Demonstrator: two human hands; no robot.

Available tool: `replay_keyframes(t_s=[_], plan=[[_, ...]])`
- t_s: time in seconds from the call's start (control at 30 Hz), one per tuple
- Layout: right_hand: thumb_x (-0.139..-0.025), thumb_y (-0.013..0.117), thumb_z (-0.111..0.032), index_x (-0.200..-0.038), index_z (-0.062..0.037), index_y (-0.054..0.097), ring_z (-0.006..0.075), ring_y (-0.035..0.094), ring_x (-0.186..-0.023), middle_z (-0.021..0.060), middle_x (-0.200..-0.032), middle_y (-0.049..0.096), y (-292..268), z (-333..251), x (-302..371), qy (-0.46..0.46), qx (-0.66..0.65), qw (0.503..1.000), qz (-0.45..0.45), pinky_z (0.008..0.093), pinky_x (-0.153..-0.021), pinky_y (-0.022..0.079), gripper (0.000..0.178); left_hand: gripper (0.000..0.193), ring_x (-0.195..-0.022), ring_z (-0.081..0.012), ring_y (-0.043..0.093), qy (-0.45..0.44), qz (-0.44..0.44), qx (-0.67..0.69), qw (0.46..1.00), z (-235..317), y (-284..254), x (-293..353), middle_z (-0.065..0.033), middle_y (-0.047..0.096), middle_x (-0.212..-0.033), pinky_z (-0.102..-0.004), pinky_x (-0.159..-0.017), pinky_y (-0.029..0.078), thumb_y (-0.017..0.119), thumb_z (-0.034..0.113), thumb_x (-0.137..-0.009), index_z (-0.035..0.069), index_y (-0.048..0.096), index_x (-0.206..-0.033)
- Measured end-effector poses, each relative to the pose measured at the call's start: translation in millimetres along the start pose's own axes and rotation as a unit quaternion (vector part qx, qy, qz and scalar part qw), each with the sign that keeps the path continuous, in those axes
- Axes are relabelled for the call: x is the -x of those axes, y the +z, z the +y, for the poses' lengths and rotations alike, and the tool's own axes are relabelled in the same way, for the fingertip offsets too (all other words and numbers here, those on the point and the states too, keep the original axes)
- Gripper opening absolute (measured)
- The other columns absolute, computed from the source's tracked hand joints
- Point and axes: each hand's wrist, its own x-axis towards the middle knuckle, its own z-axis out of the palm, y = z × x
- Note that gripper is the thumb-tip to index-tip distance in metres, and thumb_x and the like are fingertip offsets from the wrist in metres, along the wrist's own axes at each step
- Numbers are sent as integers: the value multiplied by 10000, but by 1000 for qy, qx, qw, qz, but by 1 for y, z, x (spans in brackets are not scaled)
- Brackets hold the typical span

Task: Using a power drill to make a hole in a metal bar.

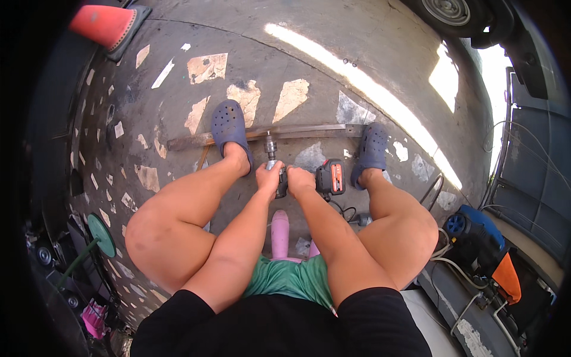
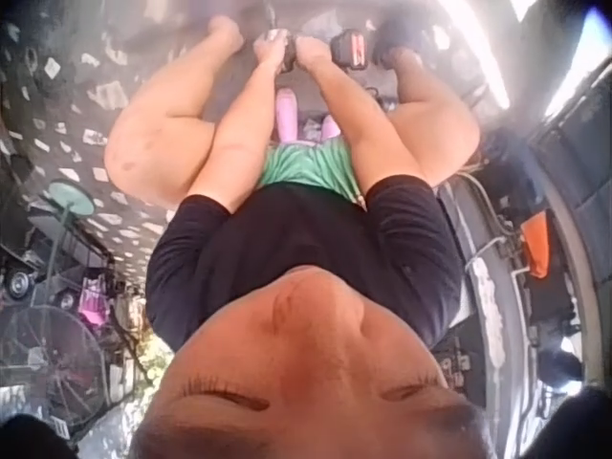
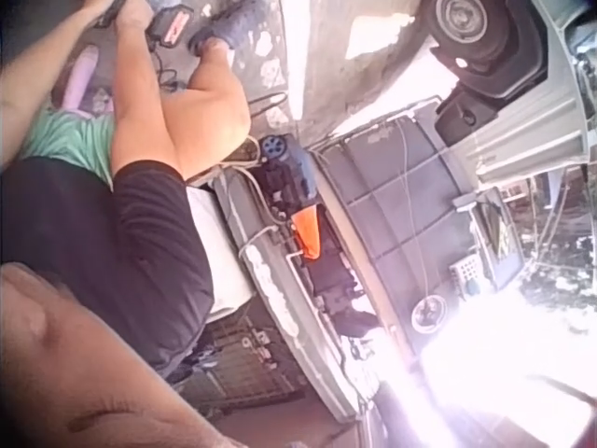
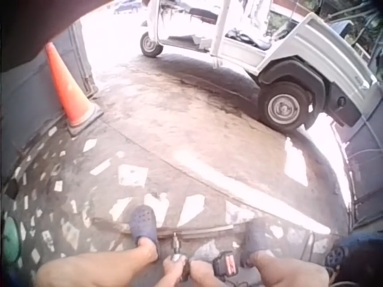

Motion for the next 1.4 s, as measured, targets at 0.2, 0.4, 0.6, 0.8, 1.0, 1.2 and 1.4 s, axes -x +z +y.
replay_keyframes(t_s=[0.2,0.4,0.6,0.8,1.0,1.2,1.4], plan=[[-843,729,-160,-1103,-32,756,384,711,-1115,240,-1149,737,-22,30,26,40,-11,999,-6,494,-955,574,290,577,-880,-292,739,63,-23,-95,993,-10,46,-4,-215,765,-960,-418,-804,551,811,338,-730,-91,715,-1103],[-846,742,-186,-1071,-27,770,398,704,-1113,248,-1129,738,-18,44,36,59,-3,998,-33,496,-963,568,277,711,-958,-305,745,58,-53,-85,993,-20,58,6,-254,754,-1058,-417,-847,564,834,348,-722,-121,672,-1231],[-896,655,-146,-1050,-26,772,402,713,-1096,250,-1119,740,4,20,23,32,-17,999,7,501,-948,574,227,634,-898,-275,734,33,-29,-51,998,-14,20,5,-223,757,-1004,-412,-809,559,815,327,-730,-101,695,-1183],[-921,600,-146,-1085,-30,767,382,719,-1105,249,-1141,737,-18,-10,15,-19,39,999,-34,498,-938,579,261,492,-778,-215,693,19,0,13,1000,-22,3,-8,-167,740,-879,-392,-729,535,803,301,-731,-79,720,-1033],[-930,590,-159,-1093,-40,772,382,718,-1112,249,-1158,733,-38,-21,25,4,29,999,-21,495,-942,580,272,434,-817,-312,723,54,51,-18,997,-20,17,-20,-201,749,-871,-443,-779,544,814,323,-733,-40,730,-957],[-933,595,-152,-1110,-46,769,388,710,-1124,246,-1167,733,-16,-13,9,-34,70,997,-31,498,-949,577,270,499,-822,-262,715,0,9,30,1000,-15,-2,-5,-200,744,-890,-407,-751,540,791,313,-737,-86,718,-1027],[-915,613,-126,-1114,-43,759,388,713,-1113,243,-1154,737,-13,2,9,31,19,999,-12,490,-949,579,260,524,-853,-272,723,60,5,-35,998,-13,16,-13,-210,746,-928,-407,-773,544,785,327,-749,-84,710,-1066]])
